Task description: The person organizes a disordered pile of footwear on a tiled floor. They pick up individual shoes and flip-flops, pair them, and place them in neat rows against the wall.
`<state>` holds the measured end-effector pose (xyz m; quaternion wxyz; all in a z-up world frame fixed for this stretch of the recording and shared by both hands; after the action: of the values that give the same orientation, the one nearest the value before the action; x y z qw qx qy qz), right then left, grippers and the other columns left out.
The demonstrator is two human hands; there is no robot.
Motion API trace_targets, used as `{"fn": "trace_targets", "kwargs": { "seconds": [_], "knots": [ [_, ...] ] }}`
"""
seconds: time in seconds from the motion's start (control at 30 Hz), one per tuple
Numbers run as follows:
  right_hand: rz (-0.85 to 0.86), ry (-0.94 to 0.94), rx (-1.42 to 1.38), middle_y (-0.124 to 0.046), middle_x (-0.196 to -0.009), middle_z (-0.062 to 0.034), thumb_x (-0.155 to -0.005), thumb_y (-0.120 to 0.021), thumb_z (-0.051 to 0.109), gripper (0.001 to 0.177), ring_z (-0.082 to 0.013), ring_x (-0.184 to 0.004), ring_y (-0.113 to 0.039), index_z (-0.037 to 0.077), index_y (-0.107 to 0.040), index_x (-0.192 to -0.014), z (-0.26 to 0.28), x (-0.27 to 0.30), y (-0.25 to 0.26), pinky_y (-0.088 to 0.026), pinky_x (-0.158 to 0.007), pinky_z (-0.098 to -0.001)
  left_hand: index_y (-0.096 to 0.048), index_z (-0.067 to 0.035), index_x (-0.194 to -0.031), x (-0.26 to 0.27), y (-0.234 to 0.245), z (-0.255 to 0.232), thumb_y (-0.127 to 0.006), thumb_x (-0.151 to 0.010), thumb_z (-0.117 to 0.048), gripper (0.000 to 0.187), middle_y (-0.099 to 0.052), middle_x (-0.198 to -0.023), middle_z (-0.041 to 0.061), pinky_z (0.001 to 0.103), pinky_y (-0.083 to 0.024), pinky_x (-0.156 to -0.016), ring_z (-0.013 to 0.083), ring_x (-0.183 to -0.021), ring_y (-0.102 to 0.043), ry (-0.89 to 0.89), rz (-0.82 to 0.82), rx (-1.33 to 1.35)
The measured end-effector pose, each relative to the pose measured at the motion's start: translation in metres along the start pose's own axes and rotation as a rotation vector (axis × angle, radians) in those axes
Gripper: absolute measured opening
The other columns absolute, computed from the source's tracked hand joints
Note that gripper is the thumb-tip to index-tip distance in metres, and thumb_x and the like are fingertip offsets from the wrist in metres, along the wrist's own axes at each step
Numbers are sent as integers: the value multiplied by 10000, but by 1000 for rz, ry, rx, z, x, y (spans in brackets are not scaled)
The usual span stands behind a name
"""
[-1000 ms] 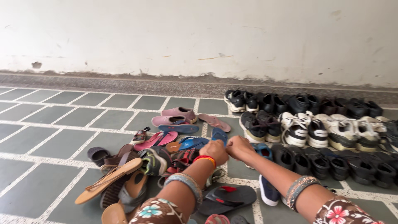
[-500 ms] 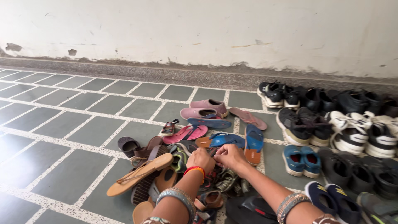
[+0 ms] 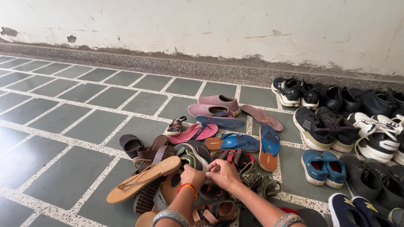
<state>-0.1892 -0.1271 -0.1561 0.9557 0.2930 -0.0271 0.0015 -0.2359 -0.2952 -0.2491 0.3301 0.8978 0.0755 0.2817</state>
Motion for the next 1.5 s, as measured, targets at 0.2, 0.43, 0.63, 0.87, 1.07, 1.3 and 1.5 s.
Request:
{"fn": "trace_targets", "kwargs": {
  "seconds": [0.2, 0.43, 0.63, 0.87, 1.07, 1.3, 1.5],
  "knots": [
    [-16, 12, -43, -766, -951, -36, -751, -838, 184, 298, -141, -882, -744, 88, -745, -1018, -2, -5, -1, -596, -842, -299, -669, -56, -1222, -27, 10, 17, -695, -865, -215, 392, -688, -1292, 208, 422, -553, -1026, 360, -1224, -674, -87, -115, -7],
    [-8, 20, -50, -757, -960, -31, -734, -853, 158, 325, -138, -877, -746, 91, -740, -1032, 4, -4, 3, -607, -842, -291, -637, -53, -1233, -20, 27, 16, -756, -833, -277, 473, -670, -1296, 208, 430, -540, -1031, 368, -1216, -661, -84, -180, 9],
    [-35, 29, 2, -753, -965, -26, -707, -870, 149, 368, -137, -875, -746, 104, -727, -1042, 14, -3, 18, -610, -828, -291, -648, -9, -1189, 5, 46, -30, -717, -817, -303, 478, -689, -1230, 262, 458, -508, -1045, 412, -1201, -647, -255, -184, 211],
    [-108, 105, 83, -756, -973, -43, -700, -863, 184, 437, -164, -873, -764, 98, -706, -1099, 33, 0, 51, -621, -819, -303, -655, -65, -1161, 59, 63, -72, -673, -801, -233, 397, -702, -1151, 255, 485, -507, -1016, 433, -1134, -659, -421, -284, 192],
    [-132, 115, 183, -741, -1026, -95, -683, -864, 256, 736, -234, -963, -751, 159, -556, -1344, 51, 15, 86, -592, -874, -368, -618, -50, -1100, 103, 47, -111, -693, -805, -210, 344, -693, -1084, 262, 515, -517, -960, 449, -1065, -668, -564, -265, 137],
    [-87, 105, 350, -748, -1157, -162, -746, -803, 266, 742, -338, -1126, -718, 243, -546, -1442, 38, 22, 123, -550, -950, -417, -603, -11, -1074, 163, 15, -151, -642, -819, -139, 288, -677, -1069, 278, 516, -526, -930, 463, -1049, -661, -748, -192, 55],
    [-27, 39, 446, -717, -1179, -158, -756, -842, 230, 534, -357, -1148, -674, 166, -627, -1241, 13, 32, 160, -537, -958, -428, -578, 6, -1072, 197, -23, -180, -666, -771, -69, 323, -658, -1063, 273, 497, -536, -911, 448, -1039, -655, -918, -152, 16]
  ]
}}
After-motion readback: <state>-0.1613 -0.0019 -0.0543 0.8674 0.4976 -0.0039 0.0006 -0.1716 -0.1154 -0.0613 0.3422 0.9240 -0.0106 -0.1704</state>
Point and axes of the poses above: each hand's wrist, its own x-axis away from the middle knuckle, its own y-axis out of the back of the hand, z = x × y, the point moved 8 cm from there along -x, towards the middle knuckle
